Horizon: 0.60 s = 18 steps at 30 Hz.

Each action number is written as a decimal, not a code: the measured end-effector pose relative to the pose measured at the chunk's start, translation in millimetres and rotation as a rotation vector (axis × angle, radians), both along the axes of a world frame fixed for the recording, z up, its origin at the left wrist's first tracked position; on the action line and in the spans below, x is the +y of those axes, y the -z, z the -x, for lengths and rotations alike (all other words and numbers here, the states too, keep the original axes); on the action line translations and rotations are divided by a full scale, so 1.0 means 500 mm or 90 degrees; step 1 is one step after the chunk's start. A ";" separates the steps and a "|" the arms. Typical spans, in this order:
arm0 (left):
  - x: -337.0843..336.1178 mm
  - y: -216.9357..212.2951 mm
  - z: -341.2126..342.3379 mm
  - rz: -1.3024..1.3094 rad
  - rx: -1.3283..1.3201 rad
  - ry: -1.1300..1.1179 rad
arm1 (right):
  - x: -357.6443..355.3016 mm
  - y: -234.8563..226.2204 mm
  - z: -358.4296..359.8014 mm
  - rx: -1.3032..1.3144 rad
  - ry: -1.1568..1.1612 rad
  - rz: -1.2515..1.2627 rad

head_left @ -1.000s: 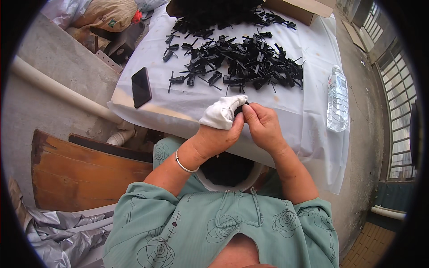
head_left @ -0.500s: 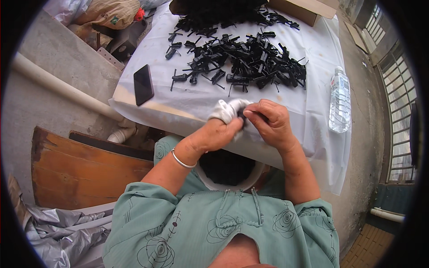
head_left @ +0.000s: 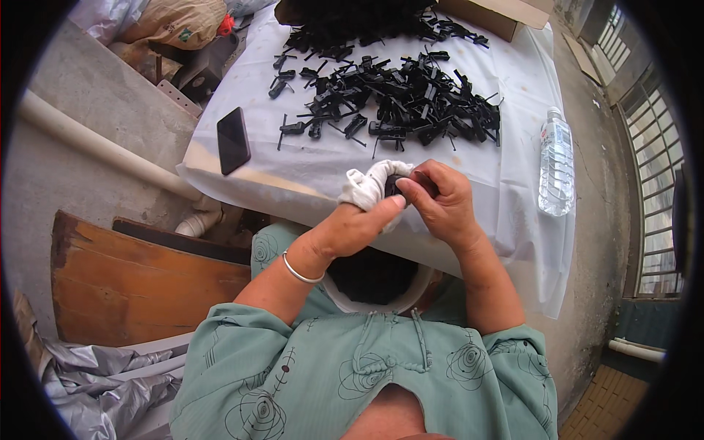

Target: Wiping and cleaning small black plastic components using a white cloth.

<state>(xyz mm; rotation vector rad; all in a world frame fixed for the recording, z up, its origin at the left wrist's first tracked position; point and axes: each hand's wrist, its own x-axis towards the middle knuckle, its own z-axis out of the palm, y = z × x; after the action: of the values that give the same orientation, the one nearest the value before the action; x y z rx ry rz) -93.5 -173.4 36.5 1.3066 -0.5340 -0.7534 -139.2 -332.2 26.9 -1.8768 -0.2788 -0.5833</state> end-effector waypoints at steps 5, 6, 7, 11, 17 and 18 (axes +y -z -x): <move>0.001 -0.003 0.000 -0.102 -0.220 -0.065 | -0.001 -0.004 0.000 0.117 -0.046 -0.019; 0.003 -0.007 0.000 -0.102 -0.221 -0.065 | -0.002 -0.003 0.001 0.117 -0.046 -0.019; 0.004 -0.010 -0.001 -0.079 -0.138 -0.060 | -0.003 0.000 0.003 0.151 -0.072 -0.012; -0.003 -0.006 0.001 -0.063 -0.141 -0.070 | 0.004 0.006 -0.001 0.200 -0.113 -0.008; 0.009 -0.003 0.010 -0.207 -0.461 -0.120 | 0.026 0.016 0.001 0.185 -0.097 0.012; 0.016 -0.021 0.012 -0.207 -0.463 -0.118 | 0.017 0.012 0.001 0.184 -0.095 0.010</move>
<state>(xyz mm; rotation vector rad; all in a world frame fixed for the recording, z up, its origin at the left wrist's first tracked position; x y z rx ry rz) -99.4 -165.3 46.9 1.9135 -0.8725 -0.1894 -139.7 -323.6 21.0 -1.9079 -0.2308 -0.2051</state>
